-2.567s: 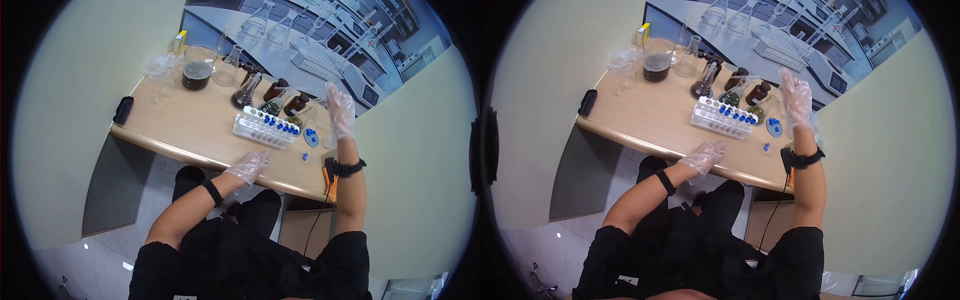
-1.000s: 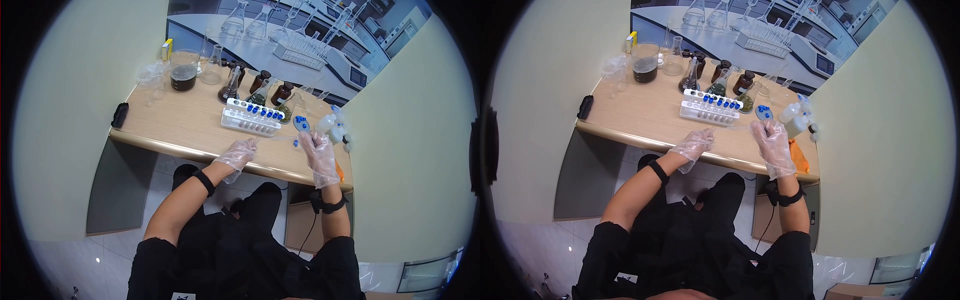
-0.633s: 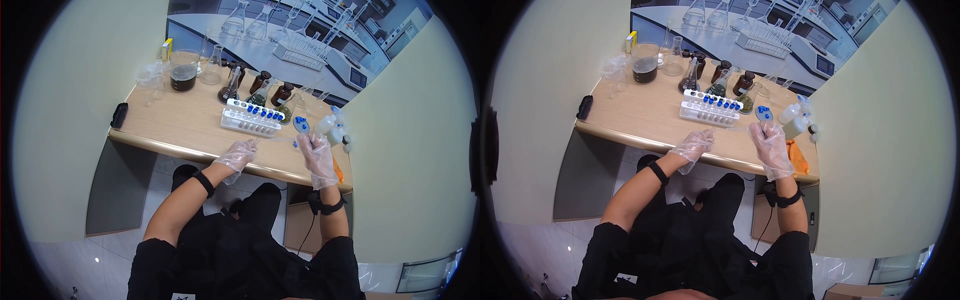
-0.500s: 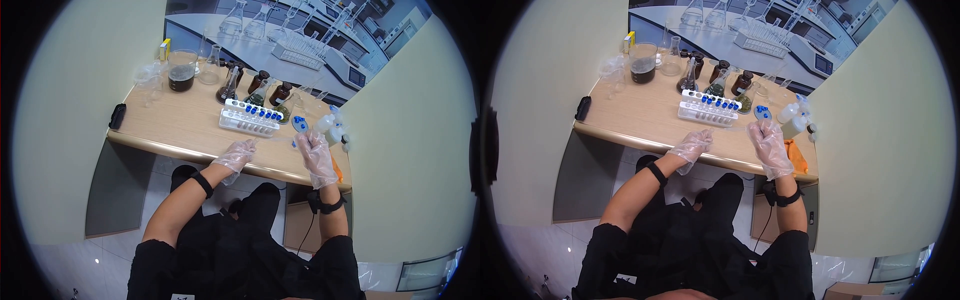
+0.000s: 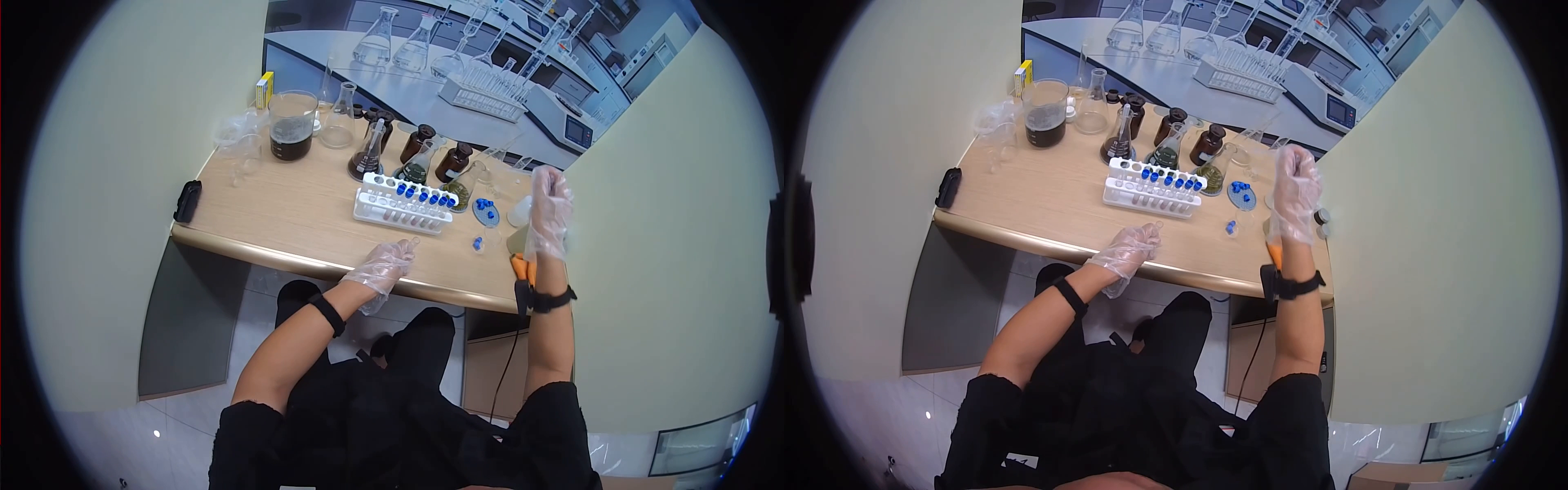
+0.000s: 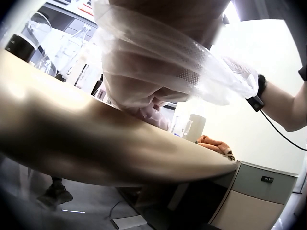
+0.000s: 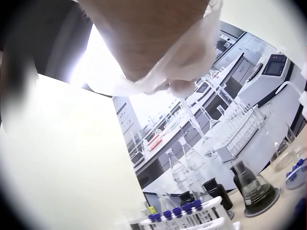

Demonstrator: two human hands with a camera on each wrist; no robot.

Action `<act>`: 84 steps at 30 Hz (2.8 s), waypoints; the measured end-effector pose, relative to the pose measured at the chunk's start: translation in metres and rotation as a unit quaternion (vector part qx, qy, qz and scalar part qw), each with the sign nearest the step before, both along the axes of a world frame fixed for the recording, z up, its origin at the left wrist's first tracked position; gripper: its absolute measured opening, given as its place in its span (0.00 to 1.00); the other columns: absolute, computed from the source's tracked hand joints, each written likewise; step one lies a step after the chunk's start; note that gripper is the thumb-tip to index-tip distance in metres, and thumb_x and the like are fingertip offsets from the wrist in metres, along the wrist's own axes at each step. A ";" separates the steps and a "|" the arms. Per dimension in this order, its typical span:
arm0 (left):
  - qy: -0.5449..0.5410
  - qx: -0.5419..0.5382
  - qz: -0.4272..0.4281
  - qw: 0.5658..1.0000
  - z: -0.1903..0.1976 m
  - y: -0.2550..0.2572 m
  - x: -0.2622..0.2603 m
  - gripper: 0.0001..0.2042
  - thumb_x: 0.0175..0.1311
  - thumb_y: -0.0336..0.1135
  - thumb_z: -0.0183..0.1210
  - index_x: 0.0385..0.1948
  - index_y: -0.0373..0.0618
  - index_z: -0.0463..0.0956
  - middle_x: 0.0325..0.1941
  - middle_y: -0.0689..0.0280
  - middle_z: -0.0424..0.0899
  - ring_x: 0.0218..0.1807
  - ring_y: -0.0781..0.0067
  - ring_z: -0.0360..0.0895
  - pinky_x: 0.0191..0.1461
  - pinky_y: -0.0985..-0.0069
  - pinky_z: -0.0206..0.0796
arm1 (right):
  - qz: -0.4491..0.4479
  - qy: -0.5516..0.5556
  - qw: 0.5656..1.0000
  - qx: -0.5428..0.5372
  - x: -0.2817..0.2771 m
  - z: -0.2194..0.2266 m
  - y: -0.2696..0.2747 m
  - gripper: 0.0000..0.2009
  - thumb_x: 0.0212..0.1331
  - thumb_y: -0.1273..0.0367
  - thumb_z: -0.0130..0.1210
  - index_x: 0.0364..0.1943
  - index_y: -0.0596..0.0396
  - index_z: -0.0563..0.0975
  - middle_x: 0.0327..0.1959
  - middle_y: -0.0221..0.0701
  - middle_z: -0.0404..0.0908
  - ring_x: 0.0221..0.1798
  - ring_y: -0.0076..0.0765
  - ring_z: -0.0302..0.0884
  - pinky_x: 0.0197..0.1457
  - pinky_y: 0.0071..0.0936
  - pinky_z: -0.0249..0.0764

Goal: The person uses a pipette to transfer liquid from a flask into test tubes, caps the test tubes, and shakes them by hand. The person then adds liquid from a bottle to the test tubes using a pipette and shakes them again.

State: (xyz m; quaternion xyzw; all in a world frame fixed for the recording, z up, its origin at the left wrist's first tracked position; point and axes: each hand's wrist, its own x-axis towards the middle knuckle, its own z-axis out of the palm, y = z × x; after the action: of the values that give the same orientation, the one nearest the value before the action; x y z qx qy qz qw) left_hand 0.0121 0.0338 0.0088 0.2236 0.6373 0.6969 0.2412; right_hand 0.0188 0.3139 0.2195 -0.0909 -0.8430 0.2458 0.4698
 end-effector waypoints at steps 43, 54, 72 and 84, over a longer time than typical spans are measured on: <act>-0.062 0.010 0.025 0.998 -0.020 0.006 -0.006 0.06 0.79 0.29 0.53 0.37 0.50 0.75 0.38 0.74 0.76 0.40 0.84 0.74 0.44 0.81 0.72 | -0.006 -0.468 0.884 0.025 0.025 -0.150 0.037 0.17 0.67 0.61 0.51 0.47 0.52 0.88 0.52 0.47 0.88 0.57 0.56 0.85 0.64 0.44 0.79; -0.058 -0.037 0.053 0.996 -0.025 0.014 -0.007 0.05 0.77 0.30 0.59 0.46 0.41 0.79 0.40 0.67 0.85 0.33 0.83 0.79 0.38 0.82 0.75 | 0.009 -0.482 0.875 0.044 0.022 -0.154 0.042 0.17 0.68 0.61 0.52 0.47 0.54 0.88 0.51 0.47 0.88 0.57 0.56 0.86 0.62 0.45 0.80; -0.095 0.011 0.078 0.992 -0.018 0.021 0.002 0.01 0.77 0.27 0.58 0.42 0.43 0.78 0.38 0.70 0.81 0.38 0.80 0.79 0.41 0.79 0.76 | 0.015 -0.498 0.860 0.113 0.008 -0.163 0.046 0.19 0.64 0.62 0.53 0.51 0.54 0.88 0.53 0.47 0.88 0.58 0.54 0.86 0.64 0.43 0.79; -0.065 0.045 -0.002 0.997 -0.045 0.022 -0.017 0.05 0.80 0.32 0.51 0.41 0.47 0.75 0.36 0.73 0.74 0.42 0.78 0.76 0.43 0.75 0.74 | -0.008 -0.543 0.827 0.146 0.012 -0.146 0.032 0.20 0.69 0.62 0.48 0.54 0.53 0.87 0.58 0.46 0.86 0.62 0.54 0.84 0.68 0.43 0.77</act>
State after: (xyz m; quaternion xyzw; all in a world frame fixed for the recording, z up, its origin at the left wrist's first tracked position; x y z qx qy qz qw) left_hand -0.0053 0.0556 -0.0362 0.1898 0.5876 0.7376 0.2732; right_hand 0.0307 0.3459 0.0738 -0.1471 -0.9873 0.0266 -0.0538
